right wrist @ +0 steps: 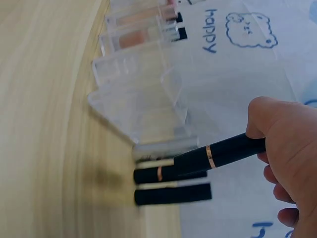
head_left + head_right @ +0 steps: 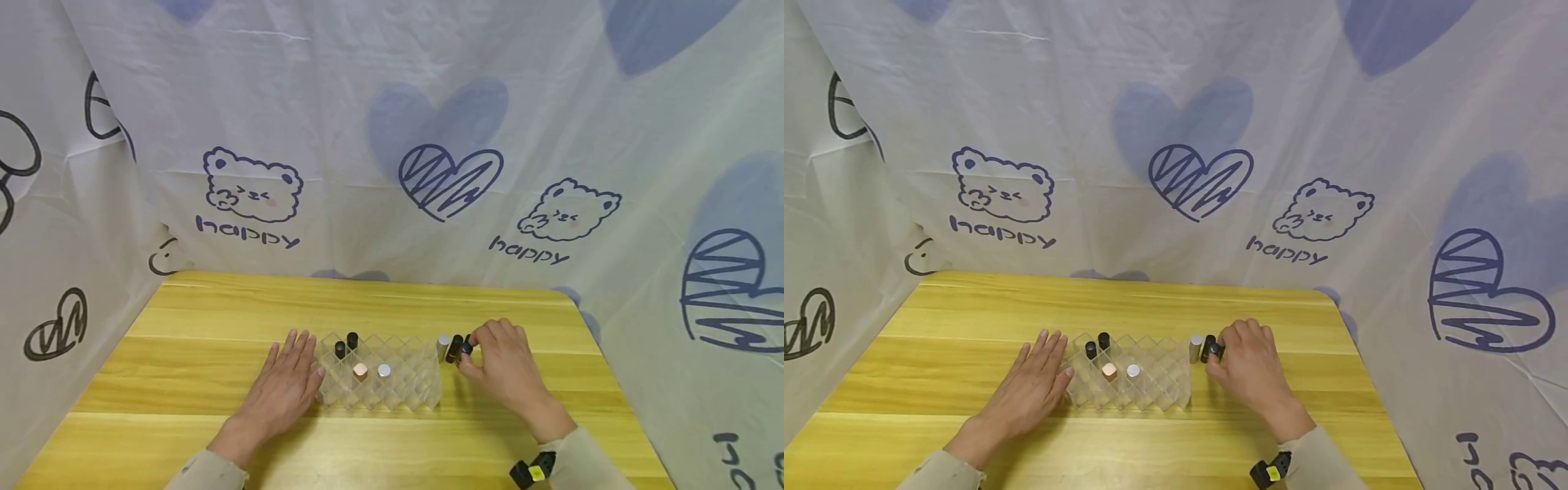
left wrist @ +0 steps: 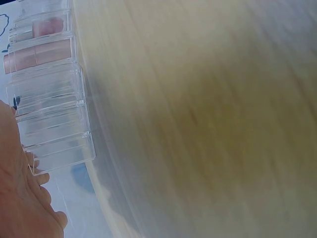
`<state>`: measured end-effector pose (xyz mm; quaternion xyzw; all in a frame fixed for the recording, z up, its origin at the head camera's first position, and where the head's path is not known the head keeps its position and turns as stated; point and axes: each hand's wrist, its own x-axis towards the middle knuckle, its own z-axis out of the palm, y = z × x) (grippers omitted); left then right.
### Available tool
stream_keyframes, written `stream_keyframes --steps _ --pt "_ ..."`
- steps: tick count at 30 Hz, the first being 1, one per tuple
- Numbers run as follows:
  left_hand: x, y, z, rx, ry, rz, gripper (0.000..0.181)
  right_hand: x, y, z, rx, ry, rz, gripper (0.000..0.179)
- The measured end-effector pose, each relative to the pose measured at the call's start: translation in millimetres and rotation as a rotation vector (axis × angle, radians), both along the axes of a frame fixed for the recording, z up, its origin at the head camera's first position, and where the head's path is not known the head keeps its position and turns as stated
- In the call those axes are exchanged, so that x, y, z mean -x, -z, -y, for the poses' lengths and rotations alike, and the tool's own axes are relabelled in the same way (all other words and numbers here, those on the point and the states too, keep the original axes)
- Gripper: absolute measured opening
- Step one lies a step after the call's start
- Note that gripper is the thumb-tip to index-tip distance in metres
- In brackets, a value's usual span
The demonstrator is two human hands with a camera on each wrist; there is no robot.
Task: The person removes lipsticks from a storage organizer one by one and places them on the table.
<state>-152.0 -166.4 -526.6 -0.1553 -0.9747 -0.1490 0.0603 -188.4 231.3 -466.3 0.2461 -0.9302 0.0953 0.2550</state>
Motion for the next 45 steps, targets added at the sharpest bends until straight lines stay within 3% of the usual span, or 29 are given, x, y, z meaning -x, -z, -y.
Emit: stream_keyframes --steps 12,20,27,37,45 --pt "0.8 0.9 -0.1 -0.004 -0.003 0.005 0.067 7.2 19.0 -24.3 0.026 0.045 0.032 0.024" --pt "0.6 1.5 -0.5 -0.009 -0.005 0.009 0.067 13.0 31.5 -36.2 0.065 0.099 0.106 0.026" --pt "0.9 1.4 -0.2 -0.002 -0.004 0.010 0.067 19.8 42.8 -41.5 0.079 0.119 0.102 0.025" --pt "0.8 1.6 0.0 -0.009 -0.005 0.009 0.067 28.0 50.6 -41.1 0.084 0.152 0.182 0.026" --pt "0.8 1.9 -0.1 -0.004 -0.007 0.009 0.067 31.4 52.3 -40.4 0.091 0.151 0.179 0.026"
